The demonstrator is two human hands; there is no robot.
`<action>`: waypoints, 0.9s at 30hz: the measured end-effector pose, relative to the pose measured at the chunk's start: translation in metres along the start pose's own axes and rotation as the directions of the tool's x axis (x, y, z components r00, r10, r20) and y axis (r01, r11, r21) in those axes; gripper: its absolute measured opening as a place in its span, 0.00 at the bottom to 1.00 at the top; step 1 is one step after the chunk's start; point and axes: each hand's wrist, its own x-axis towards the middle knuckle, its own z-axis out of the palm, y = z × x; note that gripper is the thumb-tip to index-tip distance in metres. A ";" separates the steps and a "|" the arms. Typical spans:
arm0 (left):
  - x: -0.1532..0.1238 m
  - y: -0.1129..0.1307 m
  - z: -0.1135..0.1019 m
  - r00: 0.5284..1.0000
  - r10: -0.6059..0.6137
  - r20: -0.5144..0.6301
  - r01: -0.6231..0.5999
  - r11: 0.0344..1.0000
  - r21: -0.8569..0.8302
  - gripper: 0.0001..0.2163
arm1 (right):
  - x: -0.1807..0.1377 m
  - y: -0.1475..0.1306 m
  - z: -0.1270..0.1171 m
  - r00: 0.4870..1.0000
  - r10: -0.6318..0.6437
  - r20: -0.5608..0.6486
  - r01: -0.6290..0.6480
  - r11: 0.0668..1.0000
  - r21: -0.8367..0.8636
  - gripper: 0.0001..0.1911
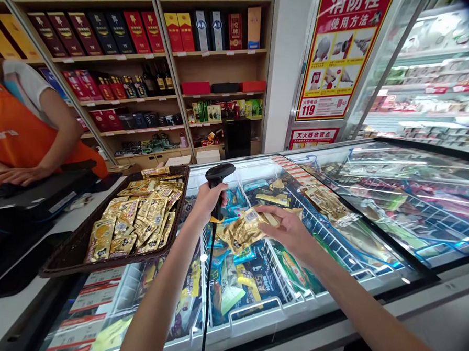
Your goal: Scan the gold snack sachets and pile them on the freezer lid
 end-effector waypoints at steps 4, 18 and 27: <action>-0.001 0.002 0.000 1.000 -0.001 -0.016 0.001 1.000 0.009 0.05 | 0.006 0.019 -0.013 0.975 -0.108 -0.194 0.044 0.952 -0.304 0.32; -0.004 0.006 0.002 0.999 0.019 -0.034 -0.018 1.000 0.025 0.05 | -0.019 0.065 -0.002 0.956 -0.236 0.175 0.281 0.568 -0.774 0.14; -0.006 0.008 0.003 0.999 0.035 -0.034 -0.035 0.999 0.015 0.06 | 0.051 -0.012 -0.047 0.993 0.043 -0.112 -0.090 0.887 -0.453 0.17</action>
